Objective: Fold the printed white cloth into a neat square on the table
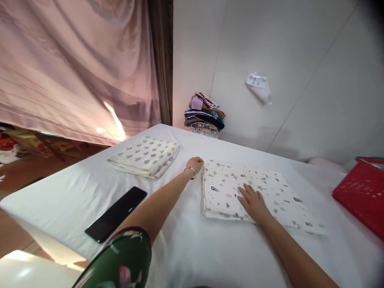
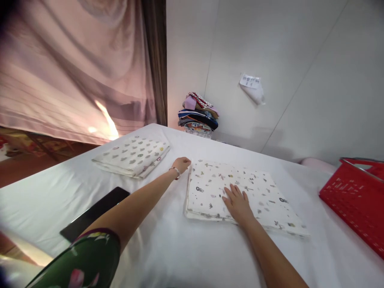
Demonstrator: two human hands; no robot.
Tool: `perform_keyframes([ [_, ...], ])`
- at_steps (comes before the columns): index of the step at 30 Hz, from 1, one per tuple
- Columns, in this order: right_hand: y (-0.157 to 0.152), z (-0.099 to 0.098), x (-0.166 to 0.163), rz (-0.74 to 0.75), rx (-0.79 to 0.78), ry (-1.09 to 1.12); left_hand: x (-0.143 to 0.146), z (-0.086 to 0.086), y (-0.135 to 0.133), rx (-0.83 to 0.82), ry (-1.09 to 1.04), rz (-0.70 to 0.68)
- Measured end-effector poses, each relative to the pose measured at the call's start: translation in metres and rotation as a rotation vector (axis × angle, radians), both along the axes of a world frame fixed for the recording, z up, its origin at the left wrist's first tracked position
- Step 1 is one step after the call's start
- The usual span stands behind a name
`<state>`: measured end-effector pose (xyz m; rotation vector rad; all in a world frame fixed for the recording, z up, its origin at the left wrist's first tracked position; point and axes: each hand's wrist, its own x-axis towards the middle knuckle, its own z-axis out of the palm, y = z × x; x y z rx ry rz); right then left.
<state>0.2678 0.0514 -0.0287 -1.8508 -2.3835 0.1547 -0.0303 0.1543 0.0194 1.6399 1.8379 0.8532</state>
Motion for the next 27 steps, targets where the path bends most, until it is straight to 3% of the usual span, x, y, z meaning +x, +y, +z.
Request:
perform_keyframes([
  [6, 0.000, -0.004, 0.003, 0.014, 0.061, -0.001, 0.014, -0.002, 0.043, -0.138, 0.090, 0.100],
  [13, 0.000, -0.003, 0.003, 0.027, 0.072, 0.012, 0.021, -0.011, 0.071, -0.287, 0.218, 0.123],
  [22, -0.001, -0.002, 0.003, 0.029, 0.051, 0.024, 0.013, -0.012, 0.076, -0.299, 0.283, 0.087],
  [27, -0.001, -0.003, 0.004, 0.036, 0.063, 0.032, 0.013, -0.006, 0.064, -0.117, 0.299, 0.034],
])
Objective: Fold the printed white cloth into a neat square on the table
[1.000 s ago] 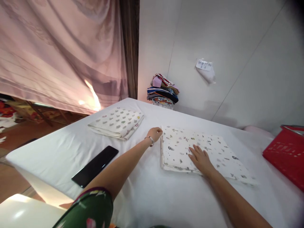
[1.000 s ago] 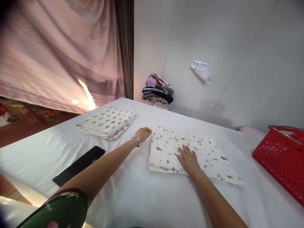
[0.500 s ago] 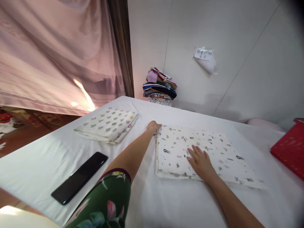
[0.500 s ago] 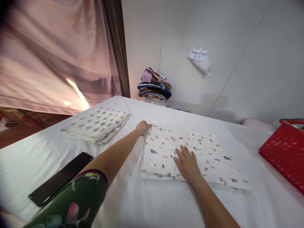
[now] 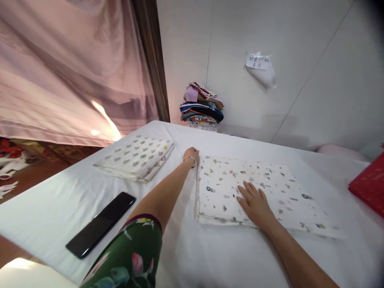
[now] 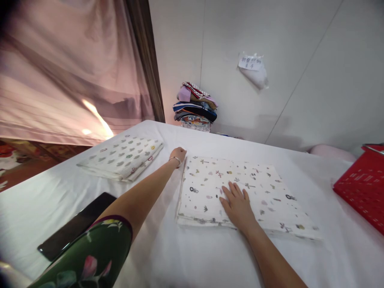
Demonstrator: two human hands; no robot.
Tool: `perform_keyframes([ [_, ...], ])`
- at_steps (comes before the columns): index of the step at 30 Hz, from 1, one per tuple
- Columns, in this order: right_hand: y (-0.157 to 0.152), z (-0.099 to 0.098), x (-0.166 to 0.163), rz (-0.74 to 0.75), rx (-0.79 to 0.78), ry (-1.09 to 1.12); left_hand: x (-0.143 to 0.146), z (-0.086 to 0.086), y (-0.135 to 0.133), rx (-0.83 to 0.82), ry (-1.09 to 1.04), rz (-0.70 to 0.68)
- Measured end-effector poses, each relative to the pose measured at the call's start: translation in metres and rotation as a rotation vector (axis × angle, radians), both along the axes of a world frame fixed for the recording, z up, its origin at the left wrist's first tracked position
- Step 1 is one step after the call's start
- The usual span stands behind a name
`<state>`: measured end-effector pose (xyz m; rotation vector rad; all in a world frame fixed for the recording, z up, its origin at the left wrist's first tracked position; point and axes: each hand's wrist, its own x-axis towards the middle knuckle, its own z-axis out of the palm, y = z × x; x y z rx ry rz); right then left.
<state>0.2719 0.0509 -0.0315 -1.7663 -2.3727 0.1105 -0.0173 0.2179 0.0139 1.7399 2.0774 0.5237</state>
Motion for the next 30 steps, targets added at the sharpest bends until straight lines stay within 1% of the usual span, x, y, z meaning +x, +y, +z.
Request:
perform_keyframes([
  [3, 0.000, -0.001, 0.000, 0.000, 0.011, 0.001, 0.007, -0.004, -0.014, 0.098, 0.007, -0.150],
  [5, 0.001, -0.001, 0.001, -0.001, 0.009, -0.005, 0.013, -0.010, -0.022, 0.093, 0.008, -0.265],
  [7, 0.001, -0.001, 0.001, -0.002, 0.005, -0.017, 0.019, -0.014, -0.025, 0.060, 0.004, -0.333],
  [10, 0.001, 0.000, 0.001, -0.008, 0.007, -0.030, 0.023, -0.012, -0.027, 0.021, -0.017, -0.336],
  [12, 0.001, 0.000, 0.001, -0.011, 0.001, -0.030, 0.022, -0.006, -0.032, 0.016, -0.042, -0.304],
  [14, 0.001, 0.001, 0.001, -0.012, -0.011, -0.025, 0.018, 0.002, -0.043, 0.028, -0.066, -0.263],
  [16, 0.002, 0.002, 0.002, -0.012, -0.021, -0.018, 0.010, 0.009, -0.063, 0.041, -0.086, -0.225],
  [18, 0.002, 0.003, 0.002, -0.012, -0.032, -0.010, 0.002, 0.013, -0.089, 0.046, -0.107, -0.197],
  [20, 0.002, 0.004, 0.002, -0.018, -0.046, -0.008, -0.007, 0.014, -0.117, 0.036, -0.131, -0.185],
  [22, 0.002, 0.006, 0.002, -0.025, -0.061, -0.009, -0.012, 0.010, -0.144, 0.016, -0.175, -0.197],
  [24, 0.002, 0.008, 0.001, -0.027, -0.071, -0.002, -0.014, 0.005, -0.170, 0.029, -0.247, -0.235],
  [26, 0.001, 0.009, 0.000, -0.024, -0.071, 0.015, -0.012, 0.001, -0.192, 0.079, -0.311, -0.310],
  [28, 0.002, 0.010, 0.000, -0.027, -0.061, 0.043, -0.008, -0.001, -0.207, 0.117, -0.330, -0.396],
  [30, 0.002, 0.011, 0.001, -0.035, -0.049, 0.083, -0.004, -0.002, -0.217, 0.118, -0.320, -0.454],
])
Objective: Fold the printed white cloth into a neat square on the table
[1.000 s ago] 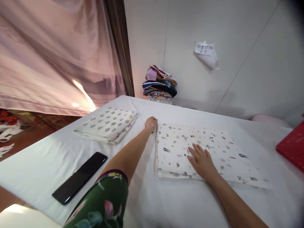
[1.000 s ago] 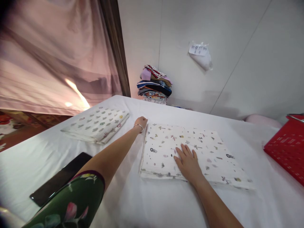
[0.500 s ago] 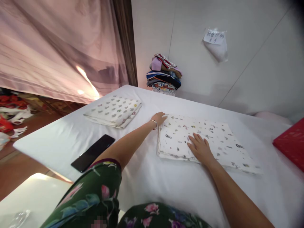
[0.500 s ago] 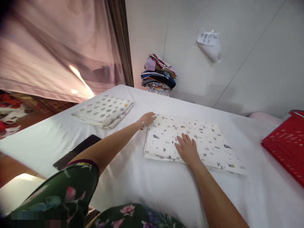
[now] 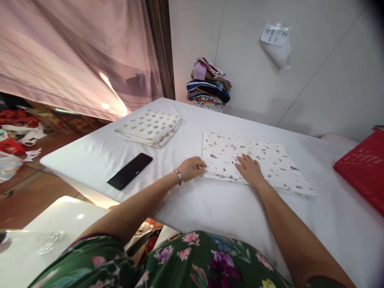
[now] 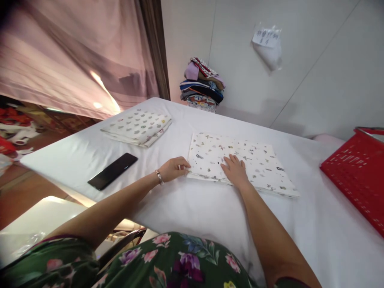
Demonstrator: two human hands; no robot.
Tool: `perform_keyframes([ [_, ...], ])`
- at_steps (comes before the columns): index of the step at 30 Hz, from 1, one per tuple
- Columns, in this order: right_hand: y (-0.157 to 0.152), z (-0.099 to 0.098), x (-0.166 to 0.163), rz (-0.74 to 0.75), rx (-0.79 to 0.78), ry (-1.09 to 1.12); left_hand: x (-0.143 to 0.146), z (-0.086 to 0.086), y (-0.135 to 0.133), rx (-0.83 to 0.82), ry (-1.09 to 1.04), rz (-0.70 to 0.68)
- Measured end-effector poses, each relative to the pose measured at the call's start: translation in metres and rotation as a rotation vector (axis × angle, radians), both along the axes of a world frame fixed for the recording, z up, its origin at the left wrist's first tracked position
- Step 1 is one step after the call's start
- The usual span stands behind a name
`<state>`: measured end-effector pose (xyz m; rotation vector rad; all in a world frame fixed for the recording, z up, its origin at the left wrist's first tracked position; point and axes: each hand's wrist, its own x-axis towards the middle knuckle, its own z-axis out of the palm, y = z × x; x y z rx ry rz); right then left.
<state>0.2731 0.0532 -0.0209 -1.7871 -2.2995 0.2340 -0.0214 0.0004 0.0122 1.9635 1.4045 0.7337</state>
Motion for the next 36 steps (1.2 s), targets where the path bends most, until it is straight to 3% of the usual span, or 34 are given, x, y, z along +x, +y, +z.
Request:
perform_keyframes([
  [6, -0.014, 0.018, -0.009, 0.002, 0.031, 0.321, 0.007, -0.002, -0.007, 0.021, -0.022, 0.009],
  [10, -0.036, 0.033, -0.042, 0.187, -0.035, 0.512, 0.005, -0.009, -0.009, 0.065, -0.026, 0.053],
  [14, -0.045, 0.036, -0.076, 0.368, 0.002, 0.437, 0.000, -0.014, -0.011, 0.080, 0.011, 0.088],
  [19, -0.042, 0.030, -0.095, 0.481, 0.064, 0.307, -0.003, -0.019, -0.011, 0.116, 0.056, 0.075],
  [23, -0.040, 0.025, -0.099, 0.487, 0.073, 0.295, -0.003, -0.019, -0.011, 0.115, 0.064, 0.063],
  [29, -0.041, 0.017, -0.101, 0.414, 0.059, 0.450, -0.002, -0.015, -0.012, 0.049, 0.062, 0.070],
  [36, -0.050, 0.012, -0.104, 0.487, 0.207, 0.388, 0.000, -0.019, -0.007, 0.001, 0.038, 0.098],
])
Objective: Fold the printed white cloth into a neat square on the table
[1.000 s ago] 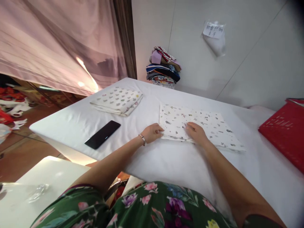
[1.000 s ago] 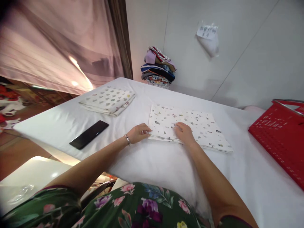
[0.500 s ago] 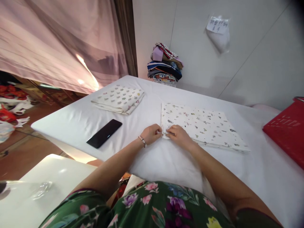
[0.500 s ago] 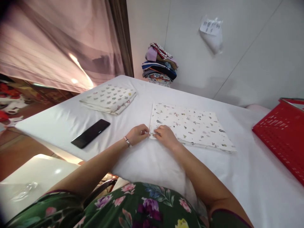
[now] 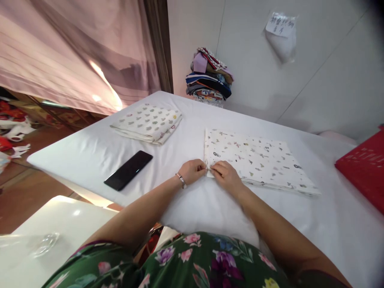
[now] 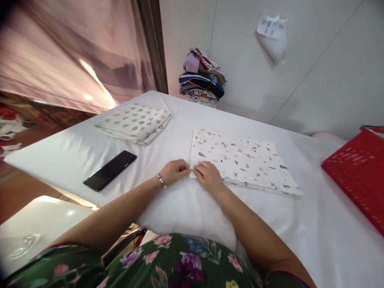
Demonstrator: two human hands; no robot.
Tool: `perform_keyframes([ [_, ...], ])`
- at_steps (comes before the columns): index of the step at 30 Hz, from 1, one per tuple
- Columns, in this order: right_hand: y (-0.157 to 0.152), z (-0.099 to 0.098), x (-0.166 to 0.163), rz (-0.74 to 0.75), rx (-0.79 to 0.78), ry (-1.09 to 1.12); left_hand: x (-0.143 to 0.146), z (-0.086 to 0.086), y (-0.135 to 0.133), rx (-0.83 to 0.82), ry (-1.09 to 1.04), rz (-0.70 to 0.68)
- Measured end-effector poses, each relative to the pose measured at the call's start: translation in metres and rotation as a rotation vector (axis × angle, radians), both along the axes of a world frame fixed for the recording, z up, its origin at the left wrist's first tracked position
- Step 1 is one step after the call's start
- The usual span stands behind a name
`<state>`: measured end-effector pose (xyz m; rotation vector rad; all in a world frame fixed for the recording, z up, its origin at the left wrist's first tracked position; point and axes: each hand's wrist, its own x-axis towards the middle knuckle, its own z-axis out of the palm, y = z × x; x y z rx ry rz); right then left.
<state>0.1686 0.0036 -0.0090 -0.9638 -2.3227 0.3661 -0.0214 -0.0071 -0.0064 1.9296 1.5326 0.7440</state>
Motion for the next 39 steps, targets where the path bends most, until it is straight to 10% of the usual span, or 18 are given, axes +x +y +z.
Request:
perform_keyframes([
  [12, 0.000, 0.004, -0.004, 0.013, 0.056, -0.172, 0.001, 0.003, 0.000, 0.000, -0.213, -0.119],
  [20, -0.005, 0.014, 0.005, -0.039, -0.045, 0.056, -0.003, 0.007, -0.005, 0.047, -0.040, -0.235],
  [39, -0.014, 0.013, 0.003, 0.086, 0.058, -0.274, -0.006, 0.009, -0.006, 0.154, 0.088, -0.298],
])
